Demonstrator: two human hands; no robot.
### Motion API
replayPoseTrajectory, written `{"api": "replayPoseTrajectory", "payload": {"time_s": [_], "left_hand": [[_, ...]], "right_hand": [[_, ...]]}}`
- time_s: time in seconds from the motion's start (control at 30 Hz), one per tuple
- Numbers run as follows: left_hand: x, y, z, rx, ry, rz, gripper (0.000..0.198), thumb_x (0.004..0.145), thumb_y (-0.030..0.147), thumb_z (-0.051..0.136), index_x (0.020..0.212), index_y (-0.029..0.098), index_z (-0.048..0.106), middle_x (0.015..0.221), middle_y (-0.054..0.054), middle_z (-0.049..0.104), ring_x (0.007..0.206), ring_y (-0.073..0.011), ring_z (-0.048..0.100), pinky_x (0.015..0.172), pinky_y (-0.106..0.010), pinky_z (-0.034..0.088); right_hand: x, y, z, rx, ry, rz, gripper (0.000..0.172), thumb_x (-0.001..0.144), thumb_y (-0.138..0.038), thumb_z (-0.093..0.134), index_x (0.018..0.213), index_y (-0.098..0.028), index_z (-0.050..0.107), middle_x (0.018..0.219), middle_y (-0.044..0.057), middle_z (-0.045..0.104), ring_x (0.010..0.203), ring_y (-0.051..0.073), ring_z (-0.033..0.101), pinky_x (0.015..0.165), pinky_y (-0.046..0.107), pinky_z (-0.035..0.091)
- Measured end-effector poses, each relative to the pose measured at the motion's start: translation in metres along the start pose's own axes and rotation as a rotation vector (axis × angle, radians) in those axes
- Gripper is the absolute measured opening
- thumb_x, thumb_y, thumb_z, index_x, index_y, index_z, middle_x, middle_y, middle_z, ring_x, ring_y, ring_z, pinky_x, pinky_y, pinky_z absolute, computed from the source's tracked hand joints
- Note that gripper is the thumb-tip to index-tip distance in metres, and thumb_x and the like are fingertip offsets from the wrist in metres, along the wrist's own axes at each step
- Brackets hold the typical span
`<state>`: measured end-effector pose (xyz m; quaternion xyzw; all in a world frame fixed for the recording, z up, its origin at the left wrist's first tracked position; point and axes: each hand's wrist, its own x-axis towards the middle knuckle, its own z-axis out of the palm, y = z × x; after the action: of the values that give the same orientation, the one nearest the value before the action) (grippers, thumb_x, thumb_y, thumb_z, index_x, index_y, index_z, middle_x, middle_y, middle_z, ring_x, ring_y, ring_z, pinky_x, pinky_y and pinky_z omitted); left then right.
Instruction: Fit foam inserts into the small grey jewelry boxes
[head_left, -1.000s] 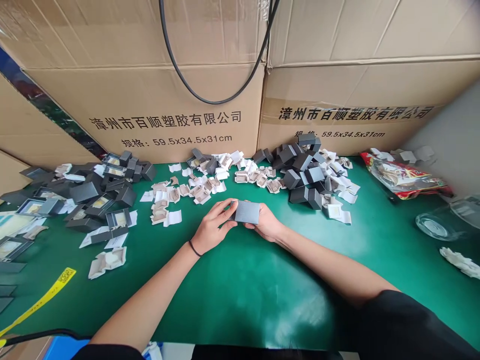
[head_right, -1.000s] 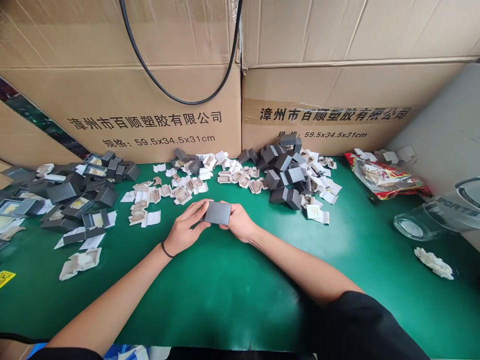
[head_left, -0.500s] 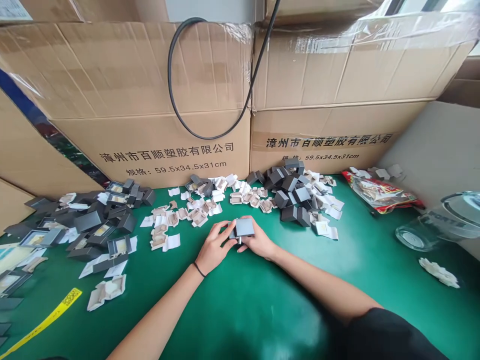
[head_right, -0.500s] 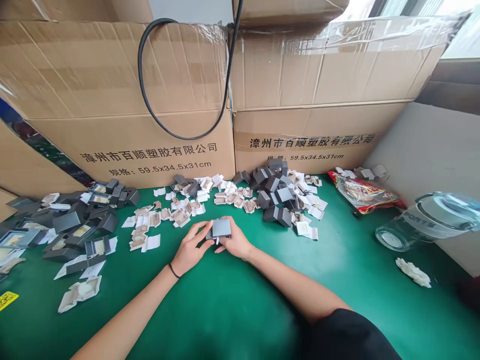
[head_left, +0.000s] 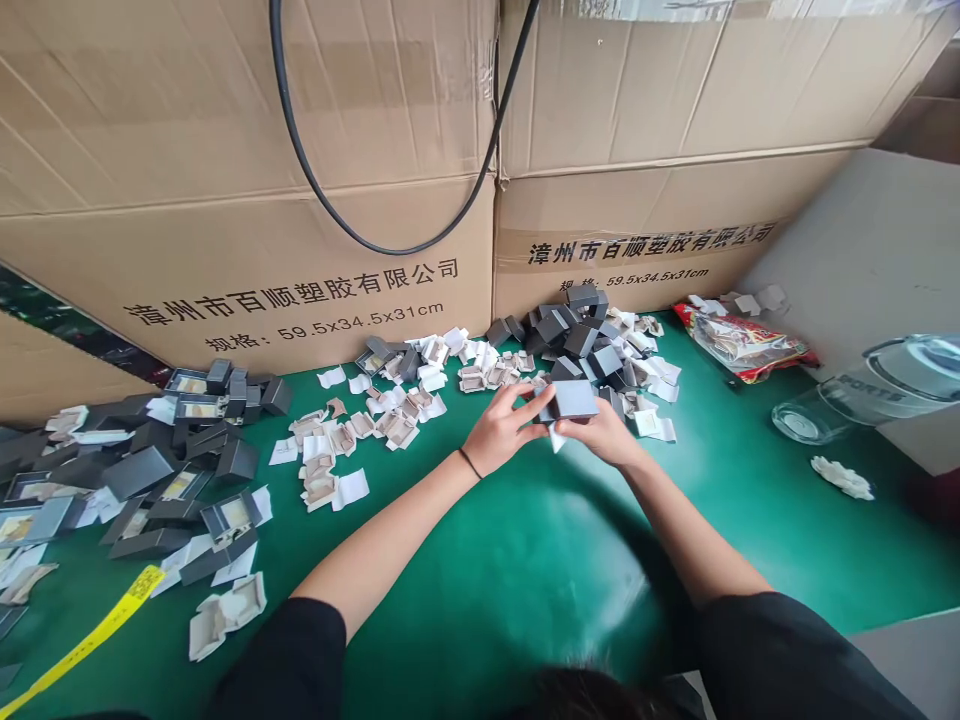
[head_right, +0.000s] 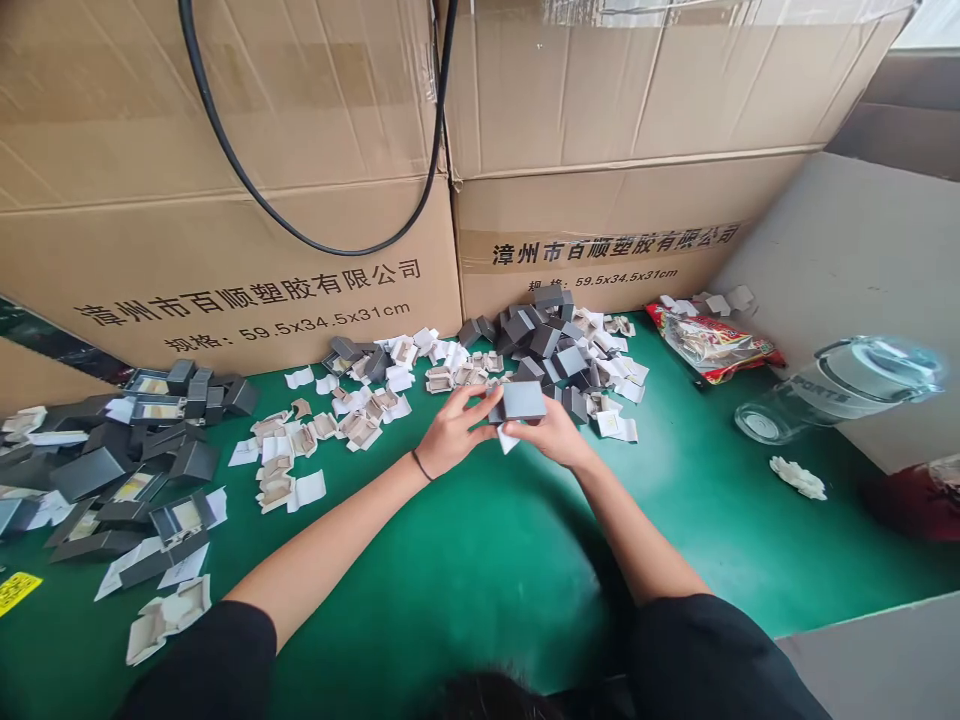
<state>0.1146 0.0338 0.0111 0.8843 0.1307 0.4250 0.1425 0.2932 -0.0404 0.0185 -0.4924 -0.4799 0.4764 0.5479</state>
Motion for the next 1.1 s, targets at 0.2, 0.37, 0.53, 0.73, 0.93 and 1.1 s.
{"api": "replayPoseTrajectory", "payload": {"time_s": [0.2,0.37,0.53,0.73,0.93,1.1], "left_hand": [[0.064,-0.002,0.061,0.013,-0.063,0.023,0.043,0.090,0.040,0.043,0.131,0.026,0.050,0.116,-0.008,0.052,0.110,-0.0196,0.049,0.096,-0.034,0.046],[0.089,0.001,0.092,0.052,-0.066,0.011,0.044,0.090,0.037,0.045,0.133,0.029,0.048,0.118,-0.009,0.050,0.114,-0.0219,0.045,0.093,-0.033,0.048],[0.086,0.002,0.100,0.275,-0.136,-0.012,0.050,0.090,0.011,0.038,0.136,0.030,0.043,0.134,-0.012,0.042,0.128,-0.0274,0.036,0.100,-0.043,0.040],[0.071,0.015,0.096,0.367,-0.221,-0.124,0.048,0.090,0.022,0.044,0.137,0.029,0.040,0.151,-0.013,0.022,0.140,-0.0322,0.017,0.109,-0.054,0.019],[0.029,0.025,0.065,0.325,-0.171,-0.137,0.045,0.090,0.021,0.043,0.135,0.022,0.044,0.150,-0.015,0.024,0.141,-0.0298,0.014,0.110,-0.055,0.018],[-0.024,0.054,0.027,0.215,-0.178,-0.202,0.032,0.088,0.015,0.042,0.114,0.019,0.062,0.143,-0.013,0.038,0.138,-0.0275,0.023,0.109,-0.055,0.024]], "right_hand": [[0.000,-0.009,-0.061,-0.009,0.323,-0.067,0.044,0.057,-0.035,0.079,0.094,-0.018,0.062,0.087,0.003,0.066,0.075,0.017,0.062,0.071,0.031,0.052],[-0.004,-0.014,-0.090,-0.088,0.516,-0.067,0.047,0.056,-0.033,0.079,0.096,-0.018,0.061,0.081,0.003,0.066,0.066,0.016,0.062,0.064,0.031,0.052],[0.006,0.017,-0.103,-0.678,0.783,-0.110,0.027,0.070,-0.037,0.061,0.087,-0.016,0.063,0.087,0.009,0.067,0.077,0.022,0.062,0.073,0.038,0.050],[0.010,0.038,-0.101,-1.313,0.800,-0.280,0.028,0.074,-0.019,0.046,0.093,-0.016,0.066,0.119,0.014,0.059,0.101,0.028,0.054,0.085,0.047,0.041],[-0.006,0.019,-0.074,-1.293,0.979,-0.460,0.044,0.070,-0.010,0.042,0.106,-0.022,0.064,0.133,0.010,0.048,0.115,0.033,0.043,0.088,0.052,0.038],[-0.019,0.022,-0.021,-1.082,0.502,-0.617,0.037,0.076,-0.010,0.043,0.103,-0.024,0.064,0.134,0.009,0.046,0.125,0.031,0.037,0.103,0.056,0.026]]}}
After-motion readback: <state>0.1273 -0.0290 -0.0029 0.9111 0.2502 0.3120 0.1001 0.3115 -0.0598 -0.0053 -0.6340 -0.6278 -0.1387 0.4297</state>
